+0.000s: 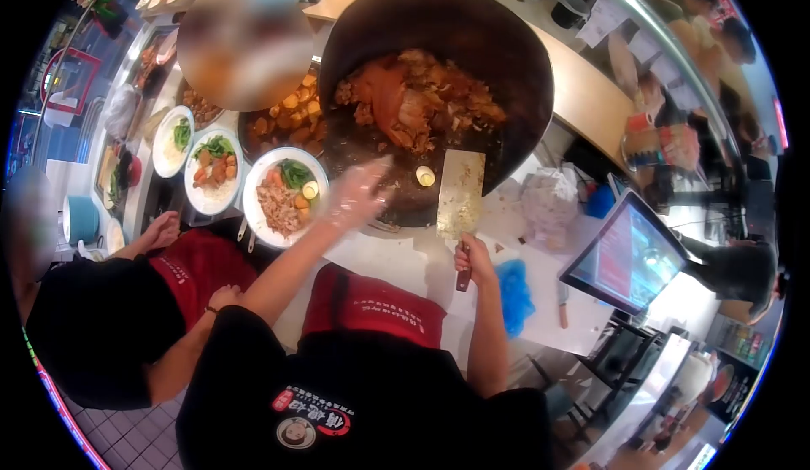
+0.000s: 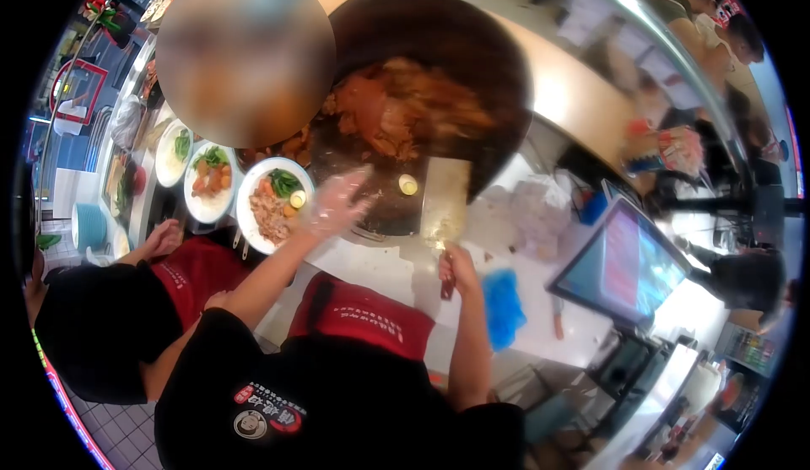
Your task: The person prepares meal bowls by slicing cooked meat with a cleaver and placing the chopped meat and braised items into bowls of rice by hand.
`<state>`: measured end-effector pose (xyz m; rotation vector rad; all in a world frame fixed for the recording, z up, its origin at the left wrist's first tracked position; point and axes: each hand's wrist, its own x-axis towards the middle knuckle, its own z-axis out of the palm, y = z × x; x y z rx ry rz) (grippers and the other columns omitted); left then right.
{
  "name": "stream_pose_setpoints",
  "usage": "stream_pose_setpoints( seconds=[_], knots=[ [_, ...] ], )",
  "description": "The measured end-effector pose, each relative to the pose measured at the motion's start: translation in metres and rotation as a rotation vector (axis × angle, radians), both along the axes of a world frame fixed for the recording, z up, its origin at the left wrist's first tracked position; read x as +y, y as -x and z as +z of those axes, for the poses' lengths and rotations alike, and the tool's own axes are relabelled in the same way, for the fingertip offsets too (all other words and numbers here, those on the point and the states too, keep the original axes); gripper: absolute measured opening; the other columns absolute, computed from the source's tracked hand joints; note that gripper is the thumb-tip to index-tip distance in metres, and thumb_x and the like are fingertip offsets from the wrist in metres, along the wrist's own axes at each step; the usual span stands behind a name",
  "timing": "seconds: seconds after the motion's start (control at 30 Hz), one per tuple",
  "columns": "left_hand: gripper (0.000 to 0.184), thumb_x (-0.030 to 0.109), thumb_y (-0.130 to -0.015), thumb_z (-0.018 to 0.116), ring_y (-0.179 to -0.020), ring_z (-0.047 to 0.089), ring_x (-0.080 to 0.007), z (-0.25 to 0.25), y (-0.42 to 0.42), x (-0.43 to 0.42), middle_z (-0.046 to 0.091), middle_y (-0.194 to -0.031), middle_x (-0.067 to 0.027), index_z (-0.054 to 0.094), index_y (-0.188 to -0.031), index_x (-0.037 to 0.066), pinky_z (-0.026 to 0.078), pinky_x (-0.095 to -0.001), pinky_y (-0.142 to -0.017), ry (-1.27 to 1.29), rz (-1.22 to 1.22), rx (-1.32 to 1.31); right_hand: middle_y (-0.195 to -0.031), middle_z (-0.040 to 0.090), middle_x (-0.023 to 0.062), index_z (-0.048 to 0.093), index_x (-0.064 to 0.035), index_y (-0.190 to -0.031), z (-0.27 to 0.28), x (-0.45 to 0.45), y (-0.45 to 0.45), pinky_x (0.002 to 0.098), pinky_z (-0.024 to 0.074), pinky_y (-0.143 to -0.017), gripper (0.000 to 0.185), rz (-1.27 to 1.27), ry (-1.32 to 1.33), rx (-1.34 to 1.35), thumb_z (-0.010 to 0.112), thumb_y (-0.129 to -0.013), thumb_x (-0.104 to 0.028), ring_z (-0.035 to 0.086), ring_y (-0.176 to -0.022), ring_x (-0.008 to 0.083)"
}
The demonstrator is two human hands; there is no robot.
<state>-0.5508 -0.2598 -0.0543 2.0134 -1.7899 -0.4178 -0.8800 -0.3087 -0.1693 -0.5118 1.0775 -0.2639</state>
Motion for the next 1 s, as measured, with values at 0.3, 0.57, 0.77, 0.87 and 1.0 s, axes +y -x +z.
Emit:
stream_pose_setpoints(
  seconds=[0.3,0.57,0.77,0.87,1.0],
  knots=[
    [0.022,0.011,-0.083,0.053,-0.11,0.054,-0.0327,-0.059,0.077,-0.089,0.057,-0.111,-0.0152,0.067,-0.099,0.005,0.051,-0.0418,-0.089,-0.299,-0.105,-0.088,-0.052,0.037,-0.0019,0.049,-0.0099,-0.075,-0.019,-0.021,-0.019,0.0266,0.0326,-0.039,0.04,-0.056,-0.097,-0.101,0.051,-0.097,-0.043,0.035,-0.041,0.0106],
    [0.028,0.018,-0.081,0.067,-0.1,0.059,-0.0312,-0.026,-0.044,-0.011,0.063,-0.106,-0.0141,0.069,-0.106,0.006,0.048,-0.0397,-0.092,0.078,0.147,0.063,-0.052,0.037,-0.001,0.048,-0.01,-0.075,-0.021,-0.034,-0.014,0.028,0.0314,-0.039,0.039,-0.025,-0.109,-0.086,0.052,-0.097,-0.043,0.035,-0.04,0.0117],
    [0.036,0.023,-0.081,0.068,-0.1,0.061,-0.0367,-0.069,-0.259,0.136,0.064,-0.108,-0.0208,0.065,-0.111,0.004,0.048,-0.0434,-0.092,-0.04,0.827,-0.031,-0.052,0.037,-0.0008,0.047,-0.0105,-0.072,-0.01,-0.033,-0.017,0.0277,0.0316,-0.04,0.041,-0.004,-0.076,-0.062,0.053,-0.096,-0.043,0.036,-0.041,0.0119],
    [0.03,0.023,-0.081,0.069,-0.102,0.06,-0.0372,-0.074,-0.276,0.157,0.065,-0.105,-0.0198,0.068,-0.103,0.003,0.047,-0.0446,-0.094,-0.041,0.904,-0.183,-0.051,0.036,-0.0008,0.046,-0.0105,-0.07,-0.006,-0.03,-0.02,0.0277,0.0319,-0.04,0.043,-0.029,-0.112,-0.014,0.053,-0.096,-0.043,0.036,-0.041,0.0119],
    [0.026,0.024,-0.082,0.069,-0.098,0.063,-0.0351,-0.079,-0.289,0.164,0.067,-0.097,-0.0182,0.072,-0.097,0.004,0.049,-0.043,-0.091,-0.067,0.973,-0.093,-0.051,0.035,-0.0009,0.046,-0.01,-0.07,0.0,-0.026,-0.025,0.0278,0.0318,-0.04,0.043,-0.035,-0.081,0.037,0.052,-0.096,-0.044,0.036,-0.041,0.0118]
  ],
)
